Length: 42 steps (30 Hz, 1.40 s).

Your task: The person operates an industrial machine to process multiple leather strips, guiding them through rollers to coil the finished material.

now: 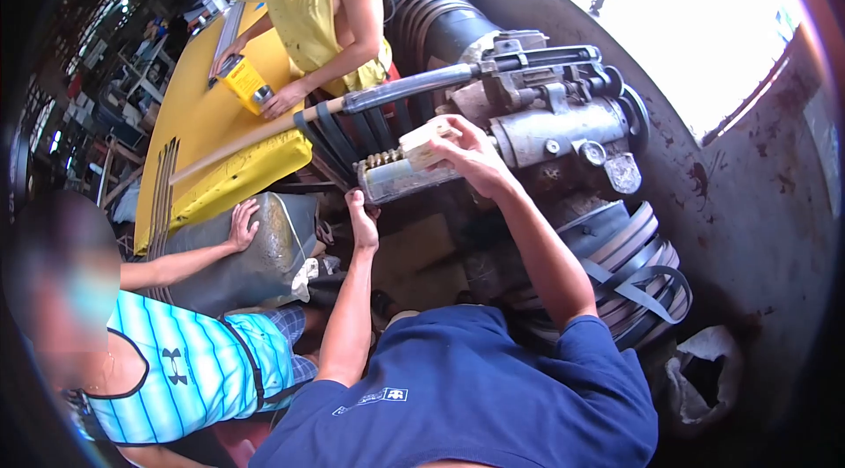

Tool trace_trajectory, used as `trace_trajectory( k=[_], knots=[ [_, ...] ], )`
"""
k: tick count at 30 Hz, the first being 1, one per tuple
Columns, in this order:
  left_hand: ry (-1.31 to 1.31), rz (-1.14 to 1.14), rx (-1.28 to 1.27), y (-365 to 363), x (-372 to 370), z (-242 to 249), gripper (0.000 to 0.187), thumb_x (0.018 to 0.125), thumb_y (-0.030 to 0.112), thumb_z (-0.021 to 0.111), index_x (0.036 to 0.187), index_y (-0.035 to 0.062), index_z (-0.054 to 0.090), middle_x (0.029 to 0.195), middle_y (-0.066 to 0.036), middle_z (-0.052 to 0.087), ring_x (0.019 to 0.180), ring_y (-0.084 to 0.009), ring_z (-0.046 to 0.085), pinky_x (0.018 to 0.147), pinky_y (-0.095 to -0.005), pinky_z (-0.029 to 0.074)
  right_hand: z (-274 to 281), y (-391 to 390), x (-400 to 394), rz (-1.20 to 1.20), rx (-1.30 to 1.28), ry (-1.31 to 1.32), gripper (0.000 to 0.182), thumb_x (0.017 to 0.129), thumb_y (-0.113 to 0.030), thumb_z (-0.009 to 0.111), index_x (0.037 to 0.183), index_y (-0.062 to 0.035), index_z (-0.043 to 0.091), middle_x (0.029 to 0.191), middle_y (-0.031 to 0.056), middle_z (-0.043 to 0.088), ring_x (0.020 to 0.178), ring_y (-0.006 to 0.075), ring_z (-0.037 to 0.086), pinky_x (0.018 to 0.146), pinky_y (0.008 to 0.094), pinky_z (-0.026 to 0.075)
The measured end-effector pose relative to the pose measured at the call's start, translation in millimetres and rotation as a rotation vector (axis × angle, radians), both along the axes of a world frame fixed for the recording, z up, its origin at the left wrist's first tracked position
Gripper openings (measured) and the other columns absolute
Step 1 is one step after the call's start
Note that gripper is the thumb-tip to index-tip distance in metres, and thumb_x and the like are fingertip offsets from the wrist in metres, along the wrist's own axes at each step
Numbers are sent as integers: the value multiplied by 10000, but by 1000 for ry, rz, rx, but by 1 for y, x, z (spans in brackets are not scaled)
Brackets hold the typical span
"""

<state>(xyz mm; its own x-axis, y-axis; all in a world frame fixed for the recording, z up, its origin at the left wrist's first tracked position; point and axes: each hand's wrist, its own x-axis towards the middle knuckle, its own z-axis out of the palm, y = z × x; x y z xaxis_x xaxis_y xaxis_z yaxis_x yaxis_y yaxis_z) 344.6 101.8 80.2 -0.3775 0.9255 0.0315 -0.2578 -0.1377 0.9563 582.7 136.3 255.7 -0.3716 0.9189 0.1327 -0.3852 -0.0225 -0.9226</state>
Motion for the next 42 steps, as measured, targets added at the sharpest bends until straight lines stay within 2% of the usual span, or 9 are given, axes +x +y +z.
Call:
trace_trajectory(
  k=[9, 12, 21, 25, 29, 32, 34, 38, 42],
  knots=[
    [-225, -207, 25, -7, -26, 8, 725, 905, 758, 280, 1147, 140, 570, 1095, 35, 604, 999, -116, 535, 847, -303, 372, 27, 17, -98, 139, 586, -729, 537, 800, -177, 758, 1224, 51, 520, 924, 116, 643, 836, 162, 646, 745, 312, 536],
    [-337, -326, -26, -13, -41, 24, 867, 885, 794, 219, 1132, 46, 581, 1096, -31, 607, 1055, -172, 524, 1001, -337, 332, 11, 25, -126, 41, 845, -831, 519, 739, -221, 761, 1162, 22, 586, 930, 156, 666, 895, 304, 654, 802, 393, 517],
    [-431, -388, -53, -13, -54, 38, 863, 872, 800, 246, 1195, 82, 598, 1164, -50, 612, 1127, -202, 525, 1041, -383, 341, -8, 27, -157, 75, 1171, -1382, 353, 725, -306, 693, 963, -48, 659, 894, 111, 703, 983, 300, 615, 874, 415, 425],
    [41, -400, -51, -19, 33, 255, 220, 926, 288, 526, 1021, 111, 614, 987, -18, 615, 1053, -164, 544, 882, -334, 455, -41, 23, -173, -465, 1260, -770, 254, 847, -294, 612, 891, -45, 605, 841, 61, 614, 865, 263, 571, 761, 390, 424],
    [1926, -672, 916, 40, 53, 286, 62, 724, 139, 623, 691, 135, 676, 744, -69, 668, 793, -229, 665, 647, -350, 508, -49, 13, -169, -189, 870, -640, 248, 965, -215, 547, 795, -35, 529, 725, 44, 465, 672, 192, 492, 606, 349, 402],
    [2298, -882, 575, 49, 70, 294, 61, 718, 142, 630, 682, 135, 679, 745, -65, 685, 772, -219, 672, 634, -353, 499, -52, 14, -166, -187, 838, -507, 198, 976, -179, 568, 877, -12, 535, 732, 41, 452, 637, 168, 466, 580, 338, 384],
    [2232, -968, 551, 51, 67, 287, 80, 724, 162, 608, 687, 126, 669, 751, -75, 687, 761, -236, 665, 646, -363, 496, -52, -5, -168, -434, 1092, -318, 165, 963, -166, 567, 918, -8, 551, 765, 48, 454, 672, 187, 481, 597, 361, 392],
    [1994, -1098, 445, 68, 60, 273, 146, 736, 203, 553, 667, 88, 611, 686, -103, 630, 676, -278, 610, 617, -371, 457, -61, -33, -151, -335, 1145, -983, 546, 697, -245, 708, 1176, -14, 585, 1272, 181, 527, 1236, 373, 470, 1040, 518, 355],
    [1866, -1225, 202, 65, 51, 273, 179, 737, 214, 534, 647, 62, 565, 619, -110, 563, 603, -276, 540, 585, -366, 414, -41, -90, -111, -236, 1012, -981, 522, 772, -210, 706, 1248, -48, 568, 1393, 191, 444, 1360, 380, 349, 1118, 535, 265]
  ],
)
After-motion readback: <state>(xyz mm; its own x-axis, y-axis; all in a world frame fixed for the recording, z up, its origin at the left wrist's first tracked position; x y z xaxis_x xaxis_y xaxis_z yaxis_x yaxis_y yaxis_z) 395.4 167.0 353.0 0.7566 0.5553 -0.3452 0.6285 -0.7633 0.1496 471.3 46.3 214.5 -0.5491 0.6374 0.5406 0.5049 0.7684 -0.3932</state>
